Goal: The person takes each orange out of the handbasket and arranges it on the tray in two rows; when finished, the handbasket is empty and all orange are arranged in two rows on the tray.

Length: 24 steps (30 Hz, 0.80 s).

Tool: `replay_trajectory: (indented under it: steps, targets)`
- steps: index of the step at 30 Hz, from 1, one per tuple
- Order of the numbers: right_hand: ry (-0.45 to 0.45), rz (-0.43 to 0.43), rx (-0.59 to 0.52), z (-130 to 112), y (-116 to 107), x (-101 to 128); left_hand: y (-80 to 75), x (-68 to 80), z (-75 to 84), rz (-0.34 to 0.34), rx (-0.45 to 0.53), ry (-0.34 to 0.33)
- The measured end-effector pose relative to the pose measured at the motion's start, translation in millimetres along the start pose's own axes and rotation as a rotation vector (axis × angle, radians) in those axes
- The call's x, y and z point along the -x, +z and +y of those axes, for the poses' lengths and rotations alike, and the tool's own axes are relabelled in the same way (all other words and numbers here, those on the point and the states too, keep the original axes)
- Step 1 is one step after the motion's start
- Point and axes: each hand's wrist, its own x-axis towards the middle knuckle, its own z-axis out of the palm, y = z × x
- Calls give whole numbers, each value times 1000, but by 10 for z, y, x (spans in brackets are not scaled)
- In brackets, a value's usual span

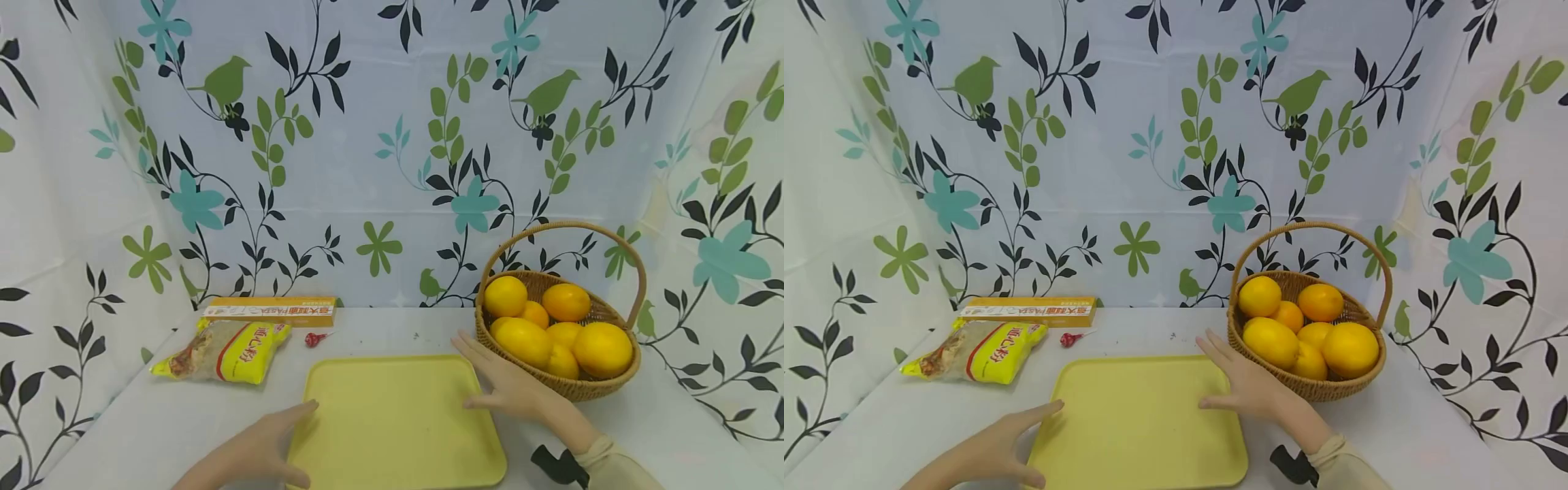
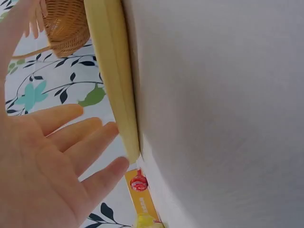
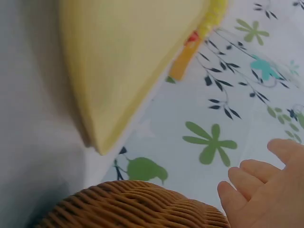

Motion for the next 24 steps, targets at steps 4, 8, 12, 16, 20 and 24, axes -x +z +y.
replay_trajectory:
  steps: [4,8,12,16,20,24]
  targets:
    - [27,44,-62,-30,-97,-50,7,47,-3,-51,165,-184]
    - [39,108,-98,-48,-201,-83,-17,47,-25,-8,75,-132]
    - [-15,194,-109,-22,-297,-128,-59,70,-62,16,5,-16]
    - [-25,296,-138,45,-404,-165,-75,90,-105,-1,-17,36]
    - [51,410,-211,201,-466,-164,-66,74,-137,-1,-54,90]
    - [162,496,-233,248,-537,-127,-56,57,-144,-14,-75,87]
